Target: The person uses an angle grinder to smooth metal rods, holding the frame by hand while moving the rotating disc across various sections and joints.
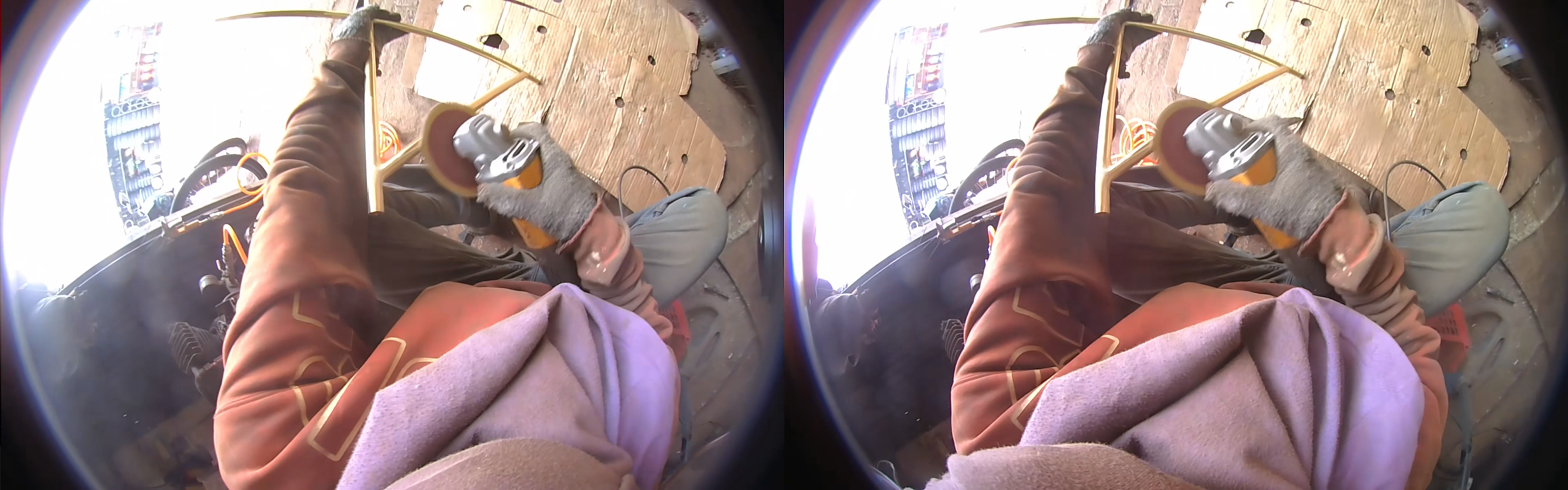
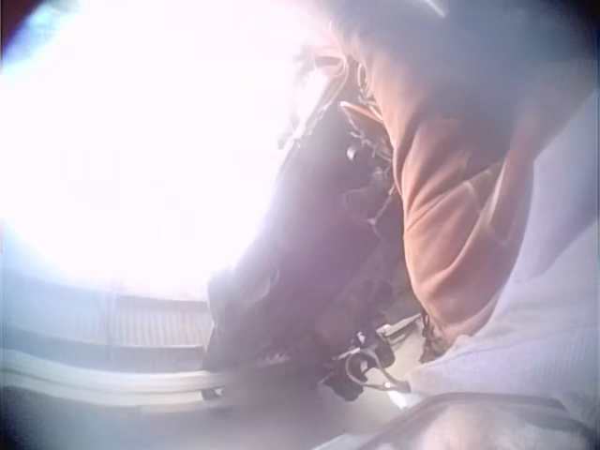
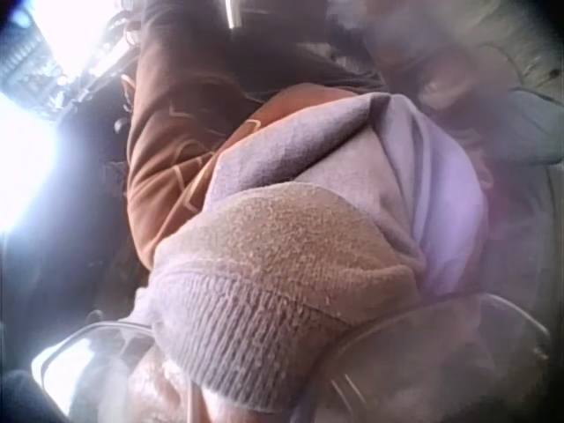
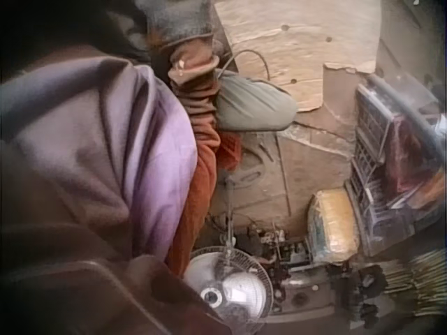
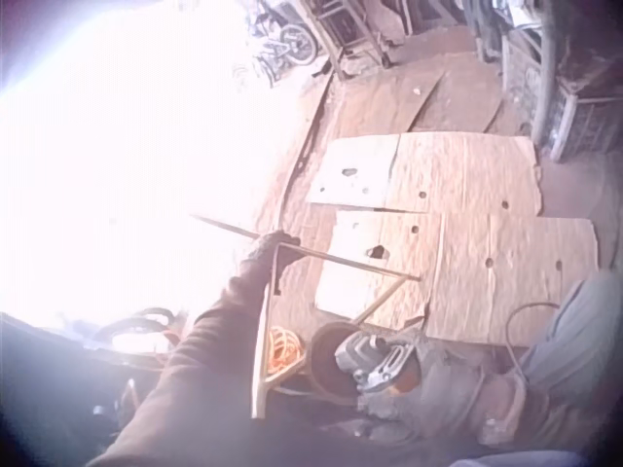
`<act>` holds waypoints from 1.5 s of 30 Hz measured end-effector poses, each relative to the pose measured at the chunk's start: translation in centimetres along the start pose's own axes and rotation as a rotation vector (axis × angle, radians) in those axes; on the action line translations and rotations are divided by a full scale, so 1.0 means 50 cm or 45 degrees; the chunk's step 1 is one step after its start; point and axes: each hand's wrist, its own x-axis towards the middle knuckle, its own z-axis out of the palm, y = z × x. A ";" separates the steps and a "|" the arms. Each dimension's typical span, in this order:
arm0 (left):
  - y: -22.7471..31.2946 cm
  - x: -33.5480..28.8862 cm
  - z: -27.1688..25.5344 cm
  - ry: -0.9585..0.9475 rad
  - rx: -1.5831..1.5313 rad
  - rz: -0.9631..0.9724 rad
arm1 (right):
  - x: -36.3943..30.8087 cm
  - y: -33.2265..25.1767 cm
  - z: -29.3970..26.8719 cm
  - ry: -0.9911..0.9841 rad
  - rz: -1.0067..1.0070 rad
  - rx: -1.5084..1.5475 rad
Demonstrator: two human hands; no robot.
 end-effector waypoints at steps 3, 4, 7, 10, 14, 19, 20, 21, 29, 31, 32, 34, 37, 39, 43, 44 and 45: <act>-0.005 0.002 -0.007 0.005 0.025 -0.008 | -0.016 -0.035 0.029 -0.043 -0.146 -0.007; -0.003 -0.002 -0.009 0.006 0.029 -0.017 | -0.017 -0.048 0.031 -0.039 -0.222 -0.014; -0.017 0.009 0.001 -0.005 0.059 -0.008 | 0.000 -0.024 0.002 -0.042 0.026 0.267; -0.020 0.008 0.002 -0.007 0.077 -0.004 | 0.021 0.016 -0.009 -0.017 0.122 0.329; -0.020 0.012 -0.004 0.002 0.086 -0.013 | -0.004 -0.026 0.015 -0.034 -0.031 0.166; -0.022 0.012 0.008 -0.023 0.103 -0.024 | 0.012 0.009 0.006 0.014 -0.029 0.294; -0.023 0.013 0.006 -0.028 0.118 -0.021 | 0.030 0.027 -0.010 -0.012 0.145 0.452; -0.037 0.014 0.000 -0.038 0.139 -0.017 | 0.044 0.051 -0.023 0.021 0.258 0.495; -0.094 0.010 -0.019 -0.122 0.348 -0.035 | 0.000 0.011 0.020 -0.131 -0.045 0.798; -0.107 0.012 -0.017 -0.155 0.412 -0.041 | -0.001 0.012 0.019 -0.050 -0.298 0.470; -0.111 0.005 -0.030 -0.158 0.460 -0.054 | 0.002 0.019 0.019 -0.032 -0.426 0.299; -0.123 0.000 -0.039 -0.195 0.549 -0.057 | 0.009 0.047 0.017 -0.020 -0.255 0.610; -0.127 0.000 -0.038 -0.268 0.683 -0.046 | 0.039 0.091 -0.042 -0.127 0.184 0.915; -0.133 0.001 -0.031 -0.319 0.762 -0.044 | 0.047 0.111 -0.049 0.007 0.220 0.927; -0.145 0.001 -0.047 -0.372 0.873 -0.064 | -0.003 0.060 -0.002 -0.179 -0.126 1.177; -0.146 0.000 -0.051 -0.386 0.898 -0.067 | 0.003 0.064 0.001 -0.175 -0.134 1.182; -0.149 -0.002 -0.055 -0.397 0.920 -0.074 | 0.010 0.070 0.003 -0.106 -0.374 0.810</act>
